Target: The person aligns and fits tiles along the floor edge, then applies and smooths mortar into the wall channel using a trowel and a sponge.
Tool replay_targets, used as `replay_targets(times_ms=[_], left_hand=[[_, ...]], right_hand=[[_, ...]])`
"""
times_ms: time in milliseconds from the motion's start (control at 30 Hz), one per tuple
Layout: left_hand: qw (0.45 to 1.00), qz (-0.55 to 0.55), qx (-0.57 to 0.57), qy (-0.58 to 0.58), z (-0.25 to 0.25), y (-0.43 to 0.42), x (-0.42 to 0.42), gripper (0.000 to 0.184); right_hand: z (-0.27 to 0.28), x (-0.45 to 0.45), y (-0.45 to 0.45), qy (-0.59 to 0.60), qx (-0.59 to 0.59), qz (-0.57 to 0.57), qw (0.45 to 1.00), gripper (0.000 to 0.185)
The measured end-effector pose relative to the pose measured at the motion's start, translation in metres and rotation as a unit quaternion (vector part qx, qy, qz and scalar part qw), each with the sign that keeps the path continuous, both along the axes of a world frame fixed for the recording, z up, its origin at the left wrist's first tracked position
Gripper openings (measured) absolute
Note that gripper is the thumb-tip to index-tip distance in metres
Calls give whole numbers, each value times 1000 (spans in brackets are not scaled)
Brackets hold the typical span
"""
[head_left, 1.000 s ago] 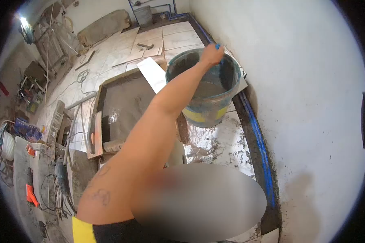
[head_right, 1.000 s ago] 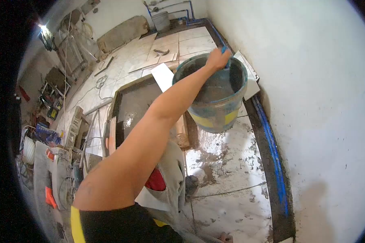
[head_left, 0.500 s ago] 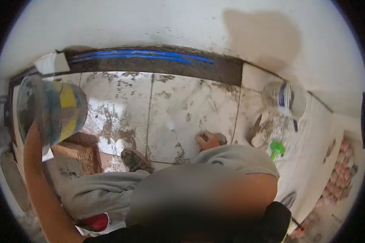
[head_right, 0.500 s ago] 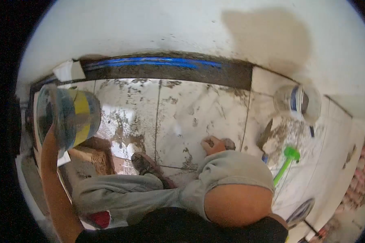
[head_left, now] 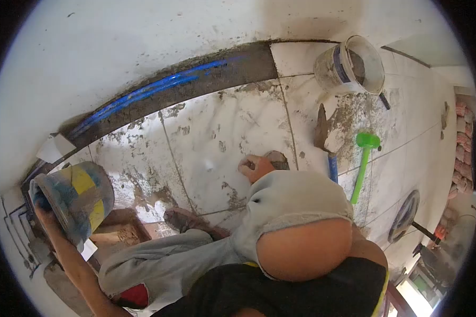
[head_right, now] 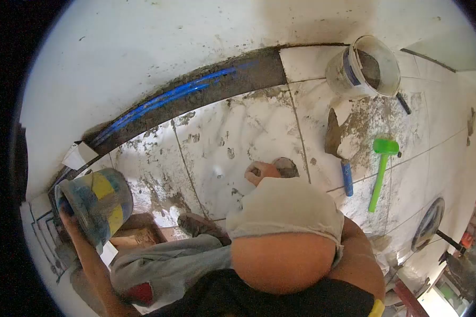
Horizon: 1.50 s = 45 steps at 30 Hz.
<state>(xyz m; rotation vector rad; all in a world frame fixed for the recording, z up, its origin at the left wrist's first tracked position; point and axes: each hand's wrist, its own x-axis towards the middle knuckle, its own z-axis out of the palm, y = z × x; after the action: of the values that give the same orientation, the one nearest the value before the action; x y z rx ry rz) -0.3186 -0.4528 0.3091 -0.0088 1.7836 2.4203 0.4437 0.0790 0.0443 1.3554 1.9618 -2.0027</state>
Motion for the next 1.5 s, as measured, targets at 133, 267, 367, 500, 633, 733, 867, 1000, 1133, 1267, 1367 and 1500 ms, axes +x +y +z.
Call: replay_targets(times_ms=[133,267,367,500,633,733,867,1000,1133,1267,1367,1500], left_hand=[[987,-124,99,15,36,29,5,58],[960,-279,-26,5,33,178,91,58],[901,-383,-199,-35,-1,317,164,58],[804,-486,-328,-97,-84,447,237,59],[731,-576,-339,-135,-176,525,295,58],[723,-569,-372,-125,-211,555,327,50],[694,-548,-455,-103,-229,556,323,44],[597,-524,-592,136,-229,493,244,47],[495,-431,-716,237,-231,417,166,49],[505,-542,-653,159,-208,437,191,59],[552,-546,-616,133,-213,497,253,68],[549,-554,-556,287,-229,566,306,56]], right_hand=[[-5,0,2,7,-15,-8,1000,21],[9,-6,5,-18,-70,-14,997,19],[-4,-6,0,-2,-26,-15,1000,18],[0,-8,-2,42,-18,-25,999,18],[4,-6,-3,30,-56,-60,996,17],[6,-6,-3,41,-58,-58,996,15],[38,-12,2,-7,-19,-42,999,15],[16,-3,1,26,-73,-95,992,15],[4,2,3,65,-122,-97,986,16],[8,-2,6,57,-129,-72,987,18],[19,-5,10,39,-134,-59,988,16],[2,0,6,51,-128,-63,988,17]])
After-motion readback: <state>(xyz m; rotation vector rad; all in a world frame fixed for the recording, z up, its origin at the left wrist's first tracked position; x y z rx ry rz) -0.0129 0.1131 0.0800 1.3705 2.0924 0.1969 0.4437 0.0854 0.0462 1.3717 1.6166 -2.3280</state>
